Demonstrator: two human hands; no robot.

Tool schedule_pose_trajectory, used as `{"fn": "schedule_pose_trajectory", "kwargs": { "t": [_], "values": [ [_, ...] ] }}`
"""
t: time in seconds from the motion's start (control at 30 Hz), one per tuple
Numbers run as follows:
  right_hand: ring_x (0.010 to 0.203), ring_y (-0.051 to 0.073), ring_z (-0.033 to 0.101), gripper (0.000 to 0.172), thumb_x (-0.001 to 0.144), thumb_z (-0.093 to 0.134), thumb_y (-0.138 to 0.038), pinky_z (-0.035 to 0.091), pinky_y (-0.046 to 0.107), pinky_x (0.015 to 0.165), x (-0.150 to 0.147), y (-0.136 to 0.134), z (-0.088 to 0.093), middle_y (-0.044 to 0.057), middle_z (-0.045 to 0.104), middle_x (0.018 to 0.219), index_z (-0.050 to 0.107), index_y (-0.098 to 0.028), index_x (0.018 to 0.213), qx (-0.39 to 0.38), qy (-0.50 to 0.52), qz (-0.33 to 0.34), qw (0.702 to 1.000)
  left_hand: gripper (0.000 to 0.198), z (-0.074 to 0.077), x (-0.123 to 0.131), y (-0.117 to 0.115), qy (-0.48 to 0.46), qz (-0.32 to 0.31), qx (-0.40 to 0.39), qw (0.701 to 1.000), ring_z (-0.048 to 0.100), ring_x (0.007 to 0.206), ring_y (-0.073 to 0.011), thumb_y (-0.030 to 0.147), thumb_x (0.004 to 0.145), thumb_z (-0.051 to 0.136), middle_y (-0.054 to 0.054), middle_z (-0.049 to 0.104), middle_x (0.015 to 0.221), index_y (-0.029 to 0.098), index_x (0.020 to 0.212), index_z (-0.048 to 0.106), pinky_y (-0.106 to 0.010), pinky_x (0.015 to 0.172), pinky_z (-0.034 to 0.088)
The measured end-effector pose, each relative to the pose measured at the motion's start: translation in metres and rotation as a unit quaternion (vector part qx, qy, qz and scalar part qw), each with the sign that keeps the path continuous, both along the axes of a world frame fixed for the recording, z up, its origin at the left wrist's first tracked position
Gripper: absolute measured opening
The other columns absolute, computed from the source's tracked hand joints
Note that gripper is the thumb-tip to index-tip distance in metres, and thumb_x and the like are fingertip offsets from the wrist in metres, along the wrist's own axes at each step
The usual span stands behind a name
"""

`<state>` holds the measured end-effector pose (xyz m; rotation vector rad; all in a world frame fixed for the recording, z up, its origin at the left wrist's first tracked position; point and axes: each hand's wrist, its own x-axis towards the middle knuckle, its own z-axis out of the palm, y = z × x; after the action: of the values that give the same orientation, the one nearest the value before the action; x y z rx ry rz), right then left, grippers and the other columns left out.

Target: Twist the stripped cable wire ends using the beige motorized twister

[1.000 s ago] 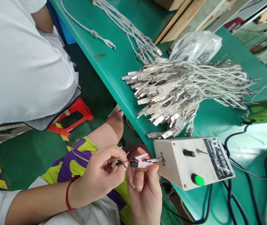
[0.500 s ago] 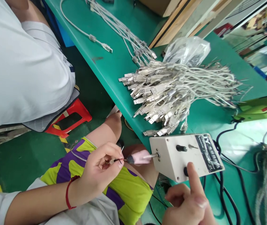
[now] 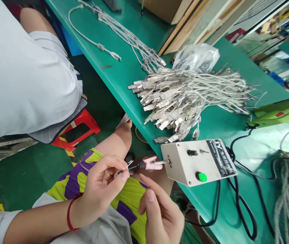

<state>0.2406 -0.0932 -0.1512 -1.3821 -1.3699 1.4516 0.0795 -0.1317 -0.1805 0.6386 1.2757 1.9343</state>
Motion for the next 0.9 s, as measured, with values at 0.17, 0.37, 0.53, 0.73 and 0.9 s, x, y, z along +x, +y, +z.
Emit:
{"fn": "schedule_pose_trajectory", "kwargs": {
  "t": [0.17, 0.37, 0.53, 0.73, 0.9],
  "values": [
    [0.039, 0.006, 0.029, 0.052, 0.1, 0.085, -0.068, 0.024, 0.02, 0.043, -0.027, 0.001, -0.004, -0.005, 0.048, 0.046, 0.095, -0.023, 0.123, -0.157, 0.132, 0.042, 0.978, 0.007, 0.006, 0.005, -0.007, -0.016, -0.052, 0.012, 0.998, 0.072, 0.07, -0.0113, 0.021, 0.106, 0.084, 0.0, 0.078, 0.084, 0.026, 0.102, 0.08, -0.015, 0.068, 0.06],
    [0.043, 0.003, 0.026, 0.031, 0.09, 0.1, -0.055, 0.017, 0.016, 0.04, -0.031, 0.015, 0.005, 0.0, 0.063, 0.056, 0.097, -0.025, 0.097, -0.156, 0.173, 0.06, 0.971, 0.008, 0.009, 0.008, -0.01, -0.033, -0.077, 0.001, 0.996, 0.066, 0.066, -0.0099, 0.018, 0.101, 0.085, 0.001, 0.071, 0.079, 0.024, 0.098, 0.08, -0.013, 0.062, 0.055],
    [0.041, 0.003, 0.024, 0.022, 0.088, 0.103, -0.048, 0.017, 0.015, 0.038, -0.037, 0.021, 0.008, 0.001, 0.068, 0.054, 0.096, -0.028, 0.087, -0.139, 0.207, 0.054, 0.967, 0.009, 0.011, 0.006, -0.01, -0.047, -0.121, -0.011, 0.991, 0.068, 0.067, -0.0105, 0.015, 0.1, 0.082, -0.002, 0.076, 0.085, 0.022, 0.102, 0.078, -0.015, 0.063, 0.057],
    [0.042, 0.001, 0.026, 0.021, 0.087, 0.104, -0.048, 0.02, 0.014, 0.04, -0.039, 0.019, 0.007, 0.003, 0.076, 0.061, 0.095, -0.029, 0.083, -0.134, 0.209, 0.044, 0.968, 0.015, 0.009, 0.003, -0.007, -0.015, -0.137, 0.022, 0.99, 0.062, 0.065, -0.0096, 0.009, 0.098, 0.076, 0.0, 0.074, 0.085, 0.023, 0.1, 0.074, -0.016, 0.064, 0.052],
    [0.041, 0.001, 0.023, 0.021, 0.088, 0.104, -0.047, 0.018, 0.013, 0.04, -0.042, 0.02, 0.006, 0.002, 0.074, 0.06, 0.094, -0.028, 0.082, -0.146, 0.216, 0.049, 0.964, 0.017, 0.002, 0.006, -0.008, 0.028, -0.139, -0.013, 0.99, 0.048, 0.057, -0.0079, 0.007, 0.096, 0.073, 0.0, 0.077, 0.085, 0.024, 0.097, 0.075, -0.017, 0.053, 0.038]
  ]
}}
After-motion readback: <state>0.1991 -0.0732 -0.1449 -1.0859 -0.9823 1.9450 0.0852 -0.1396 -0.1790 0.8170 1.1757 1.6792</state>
